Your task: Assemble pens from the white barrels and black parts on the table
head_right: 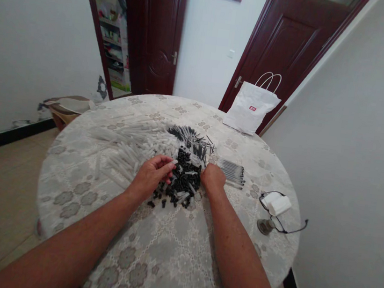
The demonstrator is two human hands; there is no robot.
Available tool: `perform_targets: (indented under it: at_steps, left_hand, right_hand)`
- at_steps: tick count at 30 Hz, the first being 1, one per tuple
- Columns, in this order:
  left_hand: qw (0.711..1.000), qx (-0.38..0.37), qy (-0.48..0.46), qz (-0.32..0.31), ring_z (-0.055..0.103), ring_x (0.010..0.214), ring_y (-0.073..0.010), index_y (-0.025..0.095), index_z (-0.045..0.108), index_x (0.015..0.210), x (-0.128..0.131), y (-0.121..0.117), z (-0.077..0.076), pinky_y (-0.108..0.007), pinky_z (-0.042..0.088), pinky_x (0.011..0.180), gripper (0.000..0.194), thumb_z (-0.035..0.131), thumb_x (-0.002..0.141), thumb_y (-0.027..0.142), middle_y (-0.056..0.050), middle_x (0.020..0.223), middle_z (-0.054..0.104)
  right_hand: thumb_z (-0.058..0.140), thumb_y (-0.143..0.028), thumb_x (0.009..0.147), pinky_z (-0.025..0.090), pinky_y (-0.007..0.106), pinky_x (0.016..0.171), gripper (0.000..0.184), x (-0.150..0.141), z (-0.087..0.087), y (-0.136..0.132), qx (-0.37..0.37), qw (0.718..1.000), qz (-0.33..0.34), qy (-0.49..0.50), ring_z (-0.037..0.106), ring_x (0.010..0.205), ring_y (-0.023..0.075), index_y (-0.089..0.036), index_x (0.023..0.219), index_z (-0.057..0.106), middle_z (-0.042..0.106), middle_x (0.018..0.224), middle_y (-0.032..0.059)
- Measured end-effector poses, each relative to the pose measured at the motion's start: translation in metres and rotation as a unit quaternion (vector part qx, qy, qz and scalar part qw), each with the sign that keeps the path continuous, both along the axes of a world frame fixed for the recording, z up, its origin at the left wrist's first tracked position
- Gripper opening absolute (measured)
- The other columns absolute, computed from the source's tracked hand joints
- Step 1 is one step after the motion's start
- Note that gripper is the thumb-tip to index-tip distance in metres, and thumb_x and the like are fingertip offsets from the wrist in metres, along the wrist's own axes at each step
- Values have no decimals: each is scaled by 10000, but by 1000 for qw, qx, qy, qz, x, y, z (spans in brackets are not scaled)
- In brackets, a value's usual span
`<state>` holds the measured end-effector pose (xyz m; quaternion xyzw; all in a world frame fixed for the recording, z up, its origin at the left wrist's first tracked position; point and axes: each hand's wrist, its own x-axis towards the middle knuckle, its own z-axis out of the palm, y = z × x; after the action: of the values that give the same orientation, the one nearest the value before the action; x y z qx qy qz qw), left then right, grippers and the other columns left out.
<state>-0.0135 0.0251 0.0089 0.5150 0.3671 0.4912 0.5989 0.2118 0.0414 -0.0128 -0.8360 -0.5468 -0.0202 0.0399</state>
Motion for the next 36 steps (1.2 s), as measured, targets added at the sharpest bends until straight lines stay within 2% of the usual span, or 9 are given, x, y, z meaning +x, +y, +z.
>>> perform_targets:
  at_steps: [4, 8, 11, 16, 18, 23, 26, 31, 36]
  left_hand:
    - [1000, -14, -7, 3, 642, 674, -147, 193, 591, 956, -3, 2, 1, -238, 521, 518, 359, 746, 772, 459, -51, 890, 715]
    - [1000, -11, 17, 13, 612, 616, -138, 206, 549, 970, -7, 6, -1, -238, 486, 507, 285, 681, 820, 410, -44, 876, 726]
    - [990, 50, 130, 30, 587, 579, -139, 209, 580, 990, -13, 9, -2, -252, 458, 537, 195, 621, 864, 352, -23, 816, 716]
    - [921, 187, 335, 70, 653, 764, -189, 201, 672, 1010, -24, 9, 2, -298, 459, 719, 166, 602, 881, 278, -43, 856, 728]
    - [920, 192, 335, 70, 653, 765, -192, 193, 681, 1112, -26, 10, 2, -303, 455, 729, 253, 575, 901, 285, -40, 859, 735]
    - [952, 132, 273, 44, 634, 685, -174, 174, 660, 1265, -32, 19, 1, -286, 458, 675, 393, 507, 920, 285, -26, 859, 757]
    - [922, 169, 341, 72, 638, 707, -176, 192, 660, 1268, -38, 24, 1, -283, 450, 707, 393, 507, 914, 267, -8, 801, 733]
    - [856, 219, 465, 56, 630, 709, -190, 199, 705, 1109, -50, 24, 2, -293, 424, 695, 289, 514, 896, 245, -17, 746, 689]
    - [867, 195, 457, -34, 614, 662, -175, 200, 686, 1144, -62, 22, 3, -277, 405, 632, 295, 575, 886, 289, -6, 737, 679]
  right_hand:
    - [572, -337, 918, 500, 319, 802, 321, 1, 1, 6, -10, 1000, -15, 9, 730, 999, 280, -122, 1047, 772, 766, 1049, 225]
    - [551, -344, 902, 479, 321, 776, 345, 3, 6, 2, 4, 1000, -16, 26, 729, 971, 298, -94, 983, 774, 765, 996, 245]
    - [512, -334, 907, 449, 303, 748, 331, 3, 13, -6, 28, 999, 1, 47, 720, 924, 276, -123, 895, 766, 770, 925, 206]
    - [477, -317, 919, 404, 266, 681, 266, -1, 20, -32, 80, 991, 51, 97, 674, 809, 196, -184, 868, 701, 749, 841, 74]
    - [476, -320, 919, 393, 259, 647, 235, -4, 19, -47, 125, 976, 79, 158, 644, 744, 175, -196, 864, 668, 721, 789, 39]
    - [544, -407, 916, 423, 270, 627, 216, -6, 11, -71, 217, 907, 130, 336, 609, 669, 177, -211, 883, 627, 692, 751, 21]
    - [579, -445, 908, 458, 285, 645, 261, -4, 1, -71, 252, 871, 137, 398, 622, 678, 183, -205, 990, 640, 723, 831, 40]
    - [563, -412, 924, 475, 296, 664, 287, 2, -9, -69, 287, 872, 141, 371, 635, 700, 192, -200, 1091, 661, 726, 844, 44]
    - [564, -392, 937, 491, 314, 714, 279, 3, -4, -74, 312, 887, 154, 304, 667, 744, 205, -206, 1109, 681, 741, 870, 49]
